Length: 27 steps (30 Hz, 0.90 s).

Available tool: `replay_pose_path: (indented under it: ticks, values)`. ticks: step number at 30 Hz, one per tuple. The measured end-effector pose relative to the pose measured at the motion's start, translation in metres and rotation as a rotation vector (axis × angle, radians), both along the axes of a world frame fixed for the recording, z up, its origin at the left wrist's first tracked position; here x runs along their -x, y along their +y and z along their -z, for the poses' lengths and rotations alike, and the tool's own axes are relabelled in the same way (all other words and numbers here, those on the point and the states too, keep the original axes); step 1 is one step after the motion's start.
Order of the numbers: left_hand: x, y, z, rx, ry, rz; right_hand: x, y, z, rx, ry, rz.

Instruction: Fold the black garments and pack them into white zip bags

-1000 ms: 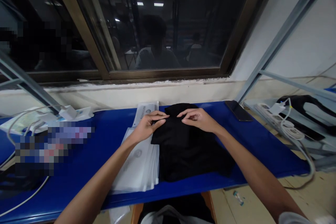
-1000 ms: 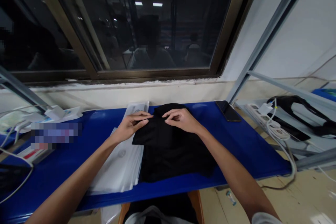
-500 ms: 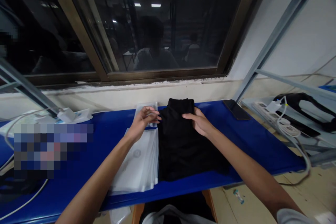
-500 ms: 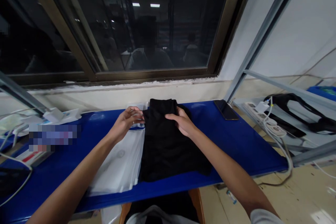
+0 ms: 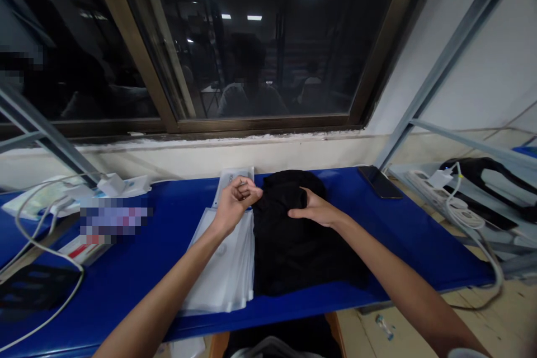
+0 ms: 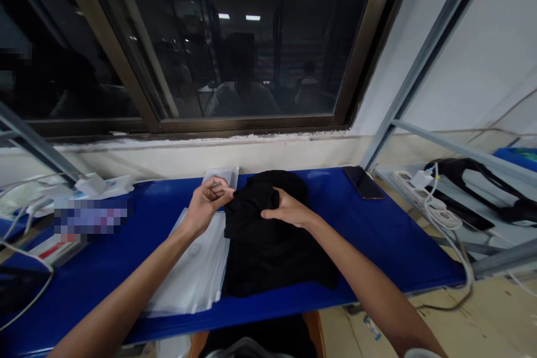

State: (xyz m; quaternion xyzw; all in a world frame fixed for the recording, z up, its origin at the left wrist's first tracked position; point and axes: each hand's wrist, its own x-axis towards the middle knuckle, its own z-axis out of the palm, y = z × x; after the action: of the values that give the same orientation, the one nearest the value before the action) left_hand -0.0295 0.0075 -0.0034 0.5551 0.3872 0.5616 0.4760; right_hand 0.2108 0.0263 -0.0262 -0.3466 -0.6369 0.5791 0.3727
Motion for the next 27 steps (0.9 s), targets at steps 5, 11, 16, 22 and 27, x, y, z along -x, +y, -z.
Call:
replay_pose_path:
  ticks: [5, 11, 16, 22, 27]
  values:
    - [-0.002, -0.003, 0.001, -0.029, 0.034, -0.018, 0.009, -0.001, -0.005, -0.153, 0.093, 0.049]
    - [-0.006, -0.009, 0.003, 0.034, 0.141, 0.107, 0.018, 0.0, -0.001, -0.203, 0.197, 0.216]
    - [-0.011, -0.01, 0.007, 0.154, 0.046, 0.131, 0.021, -0.007, -0.003, -0.179, 0.178, 0.235]
    - [-0.012, -0.013, 0.002, 0.147, -0.018, 0.13, 0.024, -0.012, -0.007, -0.289, 0.072, 0.254]
    - [-0.012, -0.011, 0.007, 0.084, 0.079, 0.065, 0.025, -0.016, -0.009, -0.39, -0.012, 0.136]
